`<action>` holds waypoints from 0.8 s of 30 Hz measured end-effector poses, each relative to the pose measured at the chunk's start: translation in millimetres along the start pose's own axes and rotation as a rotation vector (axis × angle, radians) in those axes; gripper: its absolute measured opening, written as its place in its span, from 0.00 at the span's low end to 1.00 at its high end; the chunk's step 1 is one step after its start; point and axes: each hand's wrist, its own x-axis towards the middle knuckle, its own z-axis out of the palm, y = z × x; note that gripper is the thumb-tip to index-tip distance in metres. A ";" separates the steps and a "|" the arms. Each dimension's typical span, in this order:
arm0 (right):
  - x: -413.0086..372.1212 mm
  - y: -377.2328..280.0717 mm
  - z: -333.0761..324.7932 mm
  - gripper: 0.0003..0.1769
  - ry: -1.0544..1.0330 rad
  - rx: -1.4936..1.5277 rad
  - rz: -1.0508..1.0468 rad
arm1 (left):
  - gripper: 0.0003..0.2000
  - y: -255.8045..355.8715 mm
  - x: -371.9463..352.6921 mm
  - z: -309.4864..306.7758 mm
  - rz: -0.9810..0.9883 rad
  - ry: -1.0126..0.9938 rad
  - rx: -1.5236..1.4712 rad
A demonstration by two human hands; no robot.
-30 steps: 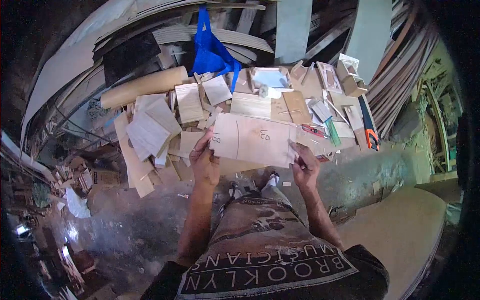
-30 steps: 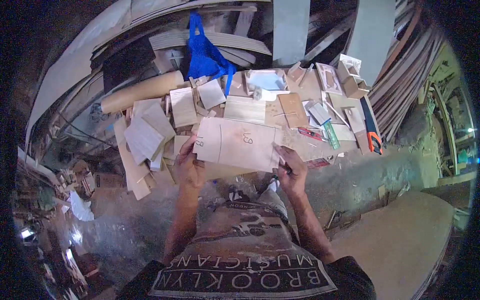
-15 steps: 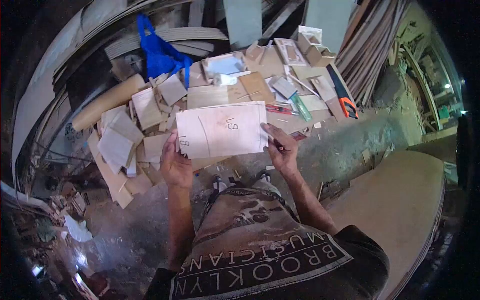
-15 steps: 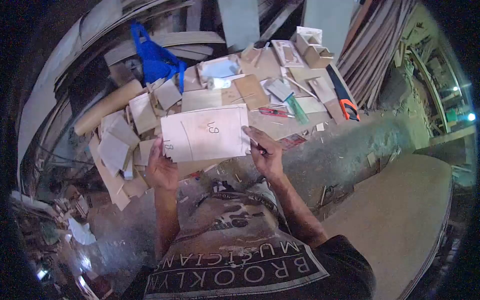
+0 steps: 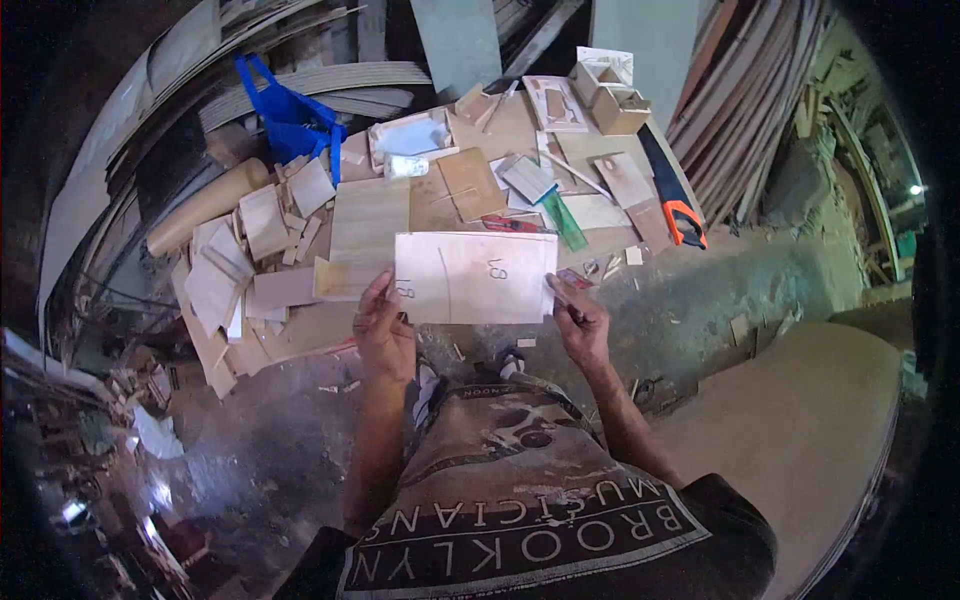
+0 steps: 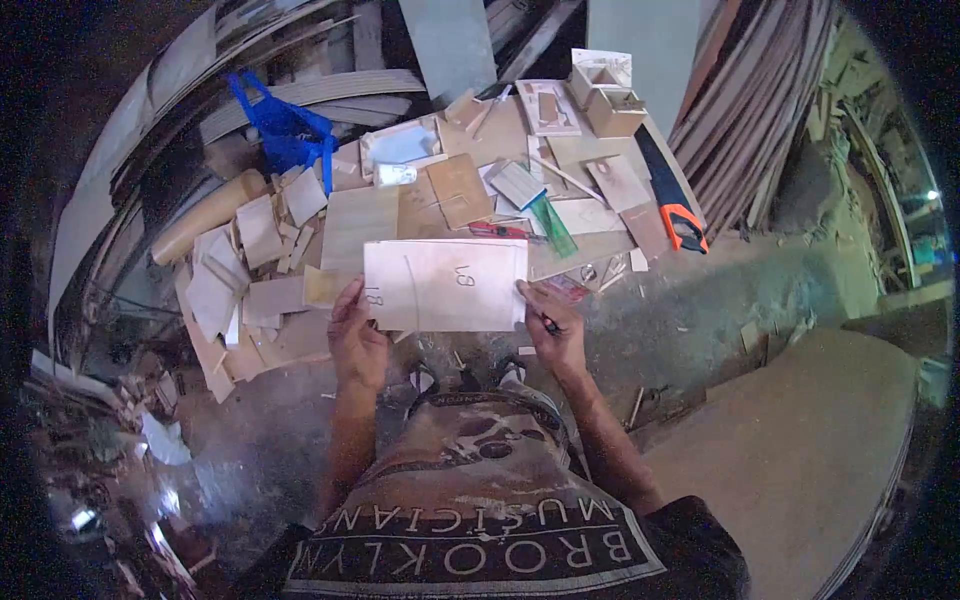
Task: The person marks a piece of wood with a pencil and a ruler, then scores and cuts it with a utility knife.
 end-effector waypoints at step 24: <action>54.2 153.6 53.2 0.30 -0.291 -0.414 0.032 | 0.24 -75.3 83.4 9.6 -0.128 0.160 0.901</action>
